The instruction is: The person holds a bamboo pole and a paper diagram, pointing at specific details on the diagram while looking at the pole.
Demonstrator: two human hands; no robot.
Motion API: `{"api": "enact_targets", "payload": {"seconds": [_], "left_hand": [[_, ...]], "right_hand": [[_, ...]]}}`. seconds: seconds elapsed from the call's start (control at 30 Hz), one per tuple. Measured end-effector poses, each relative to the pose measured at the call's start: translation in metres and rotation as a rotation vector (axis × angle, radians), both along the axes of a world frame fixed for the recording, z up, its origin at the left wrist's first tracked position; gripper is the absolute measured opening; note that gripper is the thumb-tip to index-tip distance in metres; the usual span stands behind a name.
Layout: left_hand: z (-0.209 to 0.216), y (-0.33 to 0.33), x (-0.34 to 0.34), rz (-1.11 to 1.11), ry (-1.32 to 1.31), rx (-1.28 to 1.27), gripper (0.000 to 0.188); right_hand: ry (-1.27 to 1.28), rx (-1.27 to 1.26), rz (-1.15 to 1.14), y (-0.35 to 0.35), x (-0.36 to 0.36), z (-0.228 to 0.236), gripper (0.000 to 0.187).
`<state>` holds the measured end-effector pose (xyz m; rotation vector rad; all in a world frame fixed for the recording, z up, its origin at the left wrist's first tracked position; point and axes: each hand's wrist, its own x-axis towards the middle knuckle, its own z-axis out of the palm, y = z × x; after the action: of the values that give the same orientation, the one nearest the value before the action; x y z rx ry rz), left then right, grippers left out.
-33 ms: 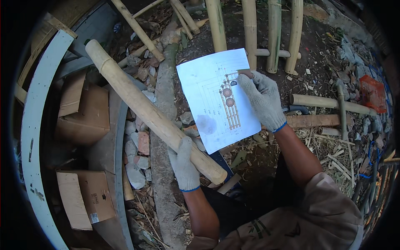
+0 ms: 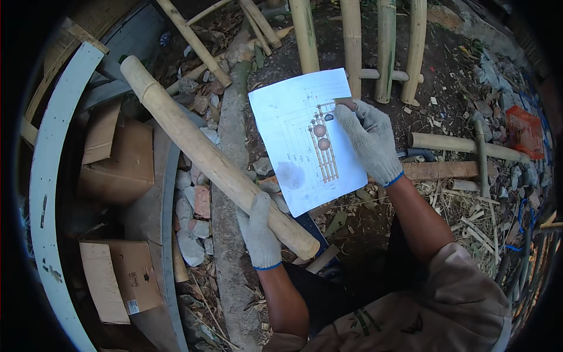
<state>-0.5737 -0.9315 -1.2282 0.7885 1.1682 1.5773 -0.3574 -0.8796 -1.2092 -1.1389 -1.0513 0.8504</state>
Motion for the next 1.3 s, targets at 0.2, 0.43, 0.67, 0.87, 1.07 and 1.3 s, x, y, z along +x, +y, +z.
{"api": "enact_targets", "payload": {"seconds": [0.2,0.43,0.67,0.87,1.07,1.3], "left_hand": [[0.0022,-0.0012,0.0002,-0.024,0.003,-0.012,0.049],[0.001,-0.0017,-0.0016,-0.035,0.0,0.014,0.043],[0.0032,-0.0026,-0.0004,-0.036,0.009,0.015,0.039],[0.0039,-0.0029,-0.0008,-0.058,-0.01,0.03,0.04],[0.0046,-0.0033,-0.0007,-0.051,-0.008,0.028,0.042],[0.0075,-0.0049,0.0015,-0.011,-0.005,0.013,0.042]], "right_hand": [[-0.045,0.009,-0.004,0.0017,0.0024,-0.0043,0.031],[-0.047,0.012,0.0,0.0007,0.0018,-0.0028,0.032],[-0.059,0.006,-0.007,-0.0002,0.0017,-0.0012,0.032],[-0.074,0.028,-0.012,0.0002,0.002,-0.002,0.031],[-0.07,0.033,-0.012,0.0005,0.0015,-0.002,0.03],[-0.086,0.01,-0.009,-0.0003,0.0018,-0.001,0.031]]}}
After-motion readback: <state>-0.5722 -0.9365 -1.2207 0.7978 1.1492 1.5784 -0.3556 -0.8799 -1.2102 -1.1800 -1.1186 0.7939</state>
